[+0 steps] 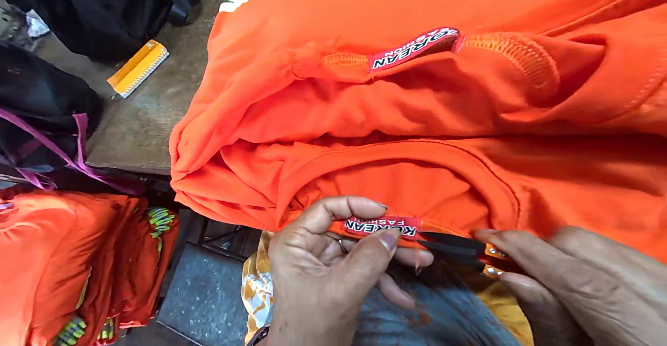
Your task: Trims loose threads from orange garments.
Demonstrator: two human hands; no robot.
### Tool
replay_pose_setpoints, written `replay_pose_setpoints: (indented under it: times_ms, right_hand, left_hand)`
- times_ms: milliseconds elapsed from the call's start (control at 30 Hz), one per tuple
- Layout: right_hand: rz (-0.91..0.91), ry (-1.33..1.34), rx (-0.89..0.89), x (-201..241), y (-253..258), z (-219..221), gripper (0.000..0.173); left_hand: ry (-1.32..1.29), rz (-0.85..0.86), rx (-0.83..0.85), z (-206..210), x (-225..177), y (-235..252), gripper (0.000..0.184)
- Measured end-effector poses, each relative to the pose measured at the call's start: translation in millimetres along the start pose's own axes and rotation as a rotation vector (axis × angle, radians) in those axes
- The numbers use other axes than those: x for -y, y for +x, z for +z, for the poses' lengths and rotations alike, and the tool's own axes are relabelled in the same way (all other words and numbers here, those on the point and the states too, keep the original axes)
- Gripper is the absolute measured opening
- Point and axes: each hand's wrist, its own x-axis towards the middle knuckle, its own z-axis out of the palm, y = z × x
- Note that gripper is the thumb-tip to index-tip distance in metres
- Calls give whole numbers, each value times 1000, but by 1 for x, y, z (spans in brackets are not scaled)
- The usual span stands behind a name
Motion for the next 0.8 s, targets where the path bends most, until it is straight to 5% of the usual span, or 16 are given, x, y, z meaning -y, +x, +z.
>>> replay_pose_setpoints:
  times_ms: [800]
  right_hand:
    - [-9, 22, -97, 5, 0, 10, 34]
  left_hand:
    - [-66, -130, -41, 3, -8, -2, 17]
